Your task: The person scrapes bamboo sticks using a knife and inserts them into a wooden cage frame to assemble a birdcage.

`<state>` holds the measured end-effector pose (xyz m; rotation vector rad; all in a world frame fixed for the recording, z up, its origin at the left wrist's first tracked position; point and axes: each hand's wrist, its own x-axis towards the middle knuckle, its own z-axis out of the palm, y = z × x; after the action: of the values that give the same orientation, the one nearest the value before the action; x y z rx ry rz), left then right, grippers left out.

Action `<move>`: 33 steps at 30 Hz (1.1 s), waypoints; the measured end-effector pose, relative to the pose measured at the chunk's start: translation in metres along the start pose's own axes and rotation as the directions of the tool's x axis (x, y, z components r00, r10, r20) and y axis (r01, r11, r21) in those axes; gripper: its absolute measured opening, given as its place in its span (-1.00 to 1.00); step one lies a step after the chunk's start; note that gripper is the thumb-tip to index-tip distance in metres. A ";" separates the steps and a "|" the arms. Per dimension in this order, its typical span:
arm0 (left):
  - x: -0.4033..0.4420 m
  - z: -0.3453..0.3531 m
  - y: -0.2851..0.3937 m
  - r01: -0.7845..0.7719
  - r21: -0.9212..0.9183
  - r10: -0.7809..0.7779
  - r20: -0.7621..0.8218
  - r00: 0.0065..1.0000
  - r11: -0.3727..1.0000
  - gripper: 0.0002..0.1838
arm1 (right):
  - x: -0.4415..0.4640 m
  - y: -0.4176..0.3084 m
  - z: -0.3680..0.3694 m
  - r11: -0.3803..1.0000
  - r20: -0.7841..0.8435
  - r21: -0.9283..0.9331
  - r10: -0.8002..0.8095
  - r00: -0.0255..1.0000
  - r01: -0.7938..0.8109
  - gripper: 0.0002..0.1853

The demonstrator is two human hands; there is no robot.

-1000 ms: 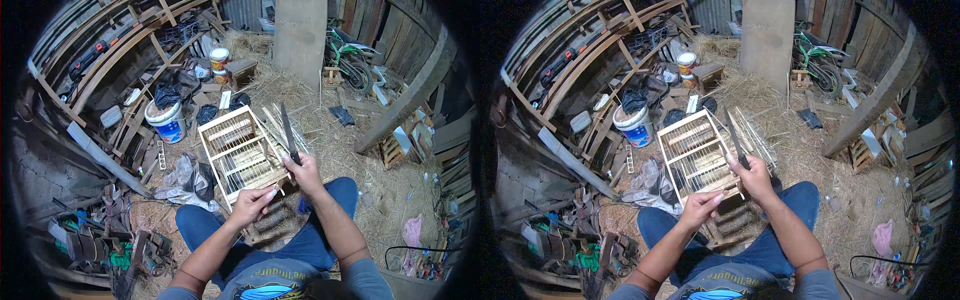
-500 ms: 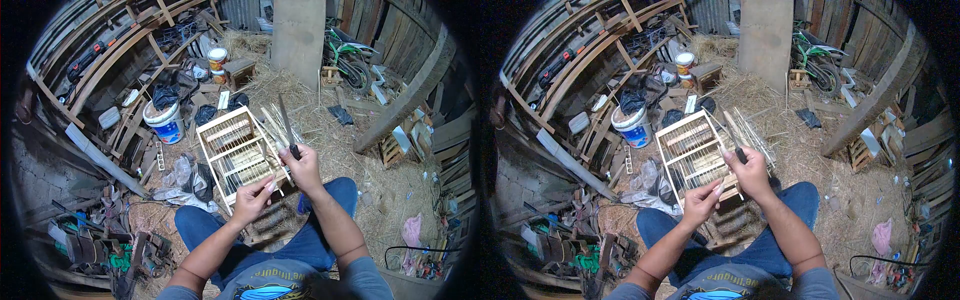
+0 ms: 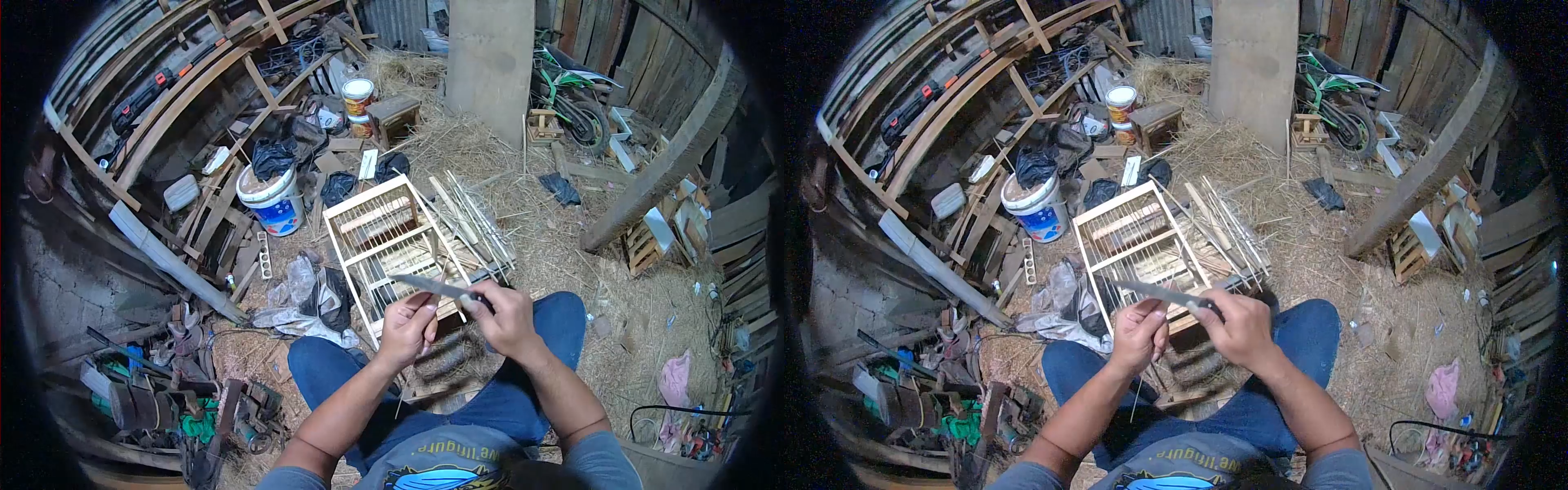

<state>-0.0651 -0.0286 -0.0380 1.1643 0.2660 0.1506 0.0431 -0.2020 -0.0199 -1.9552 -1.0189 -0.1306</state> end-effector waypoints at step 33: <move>-0.010 -0.012 0.006 0.191 -0.367 -0.135 0.174 0.975 0.910 -0.47 | 0.001 0.001 0.006 0.994 0.065 -0.101 -0.028 0.998 0.034 -0.82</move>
<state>-0.0783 -0.0183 -0.0355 0.7552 0.1934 -0.0314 0.0427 -0.1969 -0.0231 -2.0472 -1.1035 -0.1411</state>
